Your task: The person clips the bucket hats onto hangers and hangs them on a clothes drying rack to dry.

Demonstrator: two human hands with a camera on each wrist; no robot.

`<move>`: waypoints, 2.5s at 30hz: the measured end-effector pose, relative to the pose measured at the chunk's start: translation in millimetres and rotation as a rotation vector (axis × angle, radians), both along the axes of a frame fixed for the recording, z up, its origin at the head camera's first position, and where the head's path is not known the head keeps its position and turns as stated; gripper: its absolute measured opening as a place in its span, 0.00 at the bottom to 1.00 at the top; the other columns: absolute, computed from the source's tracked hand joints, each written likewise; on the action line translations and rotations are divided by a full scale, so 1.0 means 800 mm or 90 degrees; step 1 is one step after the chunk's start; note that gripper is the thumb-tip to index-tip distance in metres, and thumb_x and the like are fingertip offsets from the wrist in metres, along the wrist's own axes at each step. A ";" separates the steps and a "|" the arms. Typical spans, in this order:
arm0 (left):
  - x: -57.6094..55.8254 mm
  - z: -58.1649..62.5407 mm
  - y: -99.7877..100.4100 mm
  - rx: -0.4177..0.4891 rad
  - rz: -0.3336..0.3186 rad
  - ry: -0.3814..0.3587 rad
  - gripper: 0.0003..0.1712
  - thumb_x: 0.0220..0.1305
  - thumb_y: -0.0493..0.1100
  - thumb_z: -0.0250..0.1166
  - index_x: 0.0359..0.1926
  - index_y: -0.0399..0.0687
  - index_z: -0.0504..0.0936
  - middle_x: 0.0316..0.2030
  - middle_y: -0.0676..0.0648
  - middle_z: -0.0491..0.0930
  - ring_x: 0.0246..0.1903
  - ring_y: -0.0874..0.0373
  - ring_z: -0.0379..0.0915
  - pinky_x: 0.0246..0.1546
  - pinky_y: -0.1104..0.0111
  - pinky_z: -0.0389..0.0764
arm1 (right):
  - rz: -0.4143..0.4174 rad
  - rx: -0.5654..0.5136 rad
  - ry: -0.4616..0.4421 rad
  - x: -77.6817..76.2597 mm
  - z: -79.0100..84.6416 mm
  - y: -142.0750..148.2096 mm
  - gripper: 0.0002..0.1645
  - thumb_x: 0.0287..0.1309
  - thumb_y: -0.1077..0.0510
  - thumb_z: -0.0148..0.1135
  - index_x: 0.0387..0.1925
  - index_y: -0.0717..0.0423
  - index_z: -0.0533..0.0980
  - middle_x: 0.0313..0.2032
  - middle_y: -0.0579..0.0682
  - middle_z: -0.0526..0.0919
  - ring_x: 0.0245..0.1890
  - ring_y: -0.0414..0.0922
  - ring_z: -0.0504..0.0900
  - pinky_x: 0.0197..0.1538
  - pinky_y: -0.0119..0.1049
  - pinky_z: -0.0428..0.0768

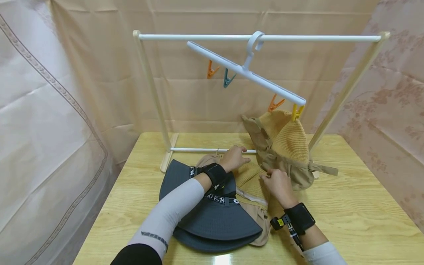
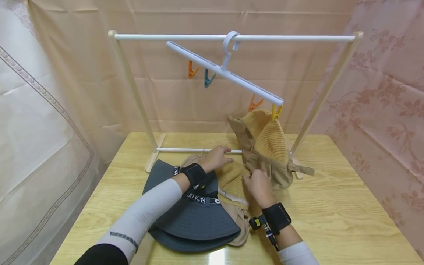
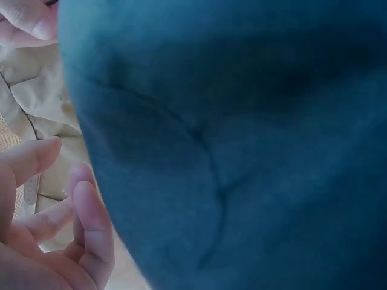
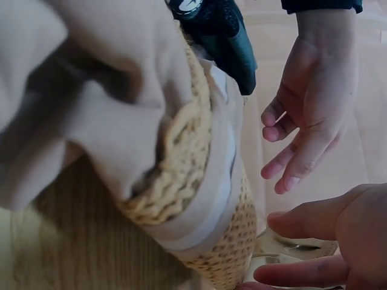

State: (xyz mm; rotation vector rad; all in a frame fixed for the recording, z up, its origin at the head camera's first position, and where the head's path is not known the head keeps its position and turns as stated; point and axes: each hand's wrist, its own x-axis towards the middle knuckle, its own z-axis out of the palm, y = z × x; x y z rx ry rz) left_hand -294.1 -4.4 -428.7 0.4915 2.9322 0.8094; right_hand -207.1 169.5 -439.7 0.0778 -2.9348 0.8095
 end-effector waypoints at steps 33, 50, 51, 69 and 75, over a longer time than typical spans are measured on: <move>-0.006 -0.018 -0.017 -0.137 -0.042 -0.121 0.32 0.61 0.52 0.67 0.64 0.45 0.74 0.61 0.45 0.77 0.57 0.51 0.75 0.55 0.63 0.76 | 0.044 0.035 -0.088 -0.005 -0.028 -0.001 0.20 0.46 0.63 0.63 0.12 0.52 0.61 0.16 0.45 0.60 0.18 0.44 0.62 0.23 0.35 0.62; -0.003 -0.025 -0.027 -0.212 -0.040 -0.183 0.31 0.60 0.51 0.68 0.61 0.42 0.75 0.57 0.41 0.77 0.49 0.51 0.72 0.40 0.65 0.69 | 0.098 0.048 -0.162 -0.013 -0.018 0.001 0.28 0.56 0.58 0.65 0.07 0.49 0.62 0.09 0.41 0.58 0.12 0.39 0.60 0.20 0.31 0.62; -0.001 -0.025 -0.027 -0.210 -0.035 -0.178 0.30 0.59 0.51 0.68 0.59 0.42 0.76 0.56 0.41 0.77 0.46 0.51 0.71 0.38 0.65 0.68 | 0.099 0.053 -0.162 -0.013 -0.019 0.000 0.28 0.56 0.58 0.65 0.07 0.49 0.62 0.09 0.41 0.58 0.12 0.40 0.60 0.21 0.31 0.62; 0.012 -0.017 -0.009 -0.207 -0.011 -0.189 0.42 0.63 0.51 0.67 0.72 0.45 0.59 0.66 0.35 0.63 0.51 0.45 0.75 0.43 0.62 0.75 | 0.125 0.102 -0.169 -0.021 -0.018 0.008 0.22 0.56 0.58 0.68 0.12 0.54 0.69 0.13 0.45 0.65 0.16 0.43 0.67 0.23 0.32 0.65; 0.022 -0.019 -0.016 -0.199 -0.004 -0.199 0.41 0.62 0.51 0.68 0.71 0.46 0.61 0.66 0.36 0.64 0.56 0.43 0.73 0.49 0.59 0.76 | 0.133 0.106 -0.165 -0.014 -0.024 0.000 0.19 0.57 0.60 0.67 0.14 0.56 0.71 0.15 0.45 0.66 0.18 0.43 0.66 0.25 0.32 0.65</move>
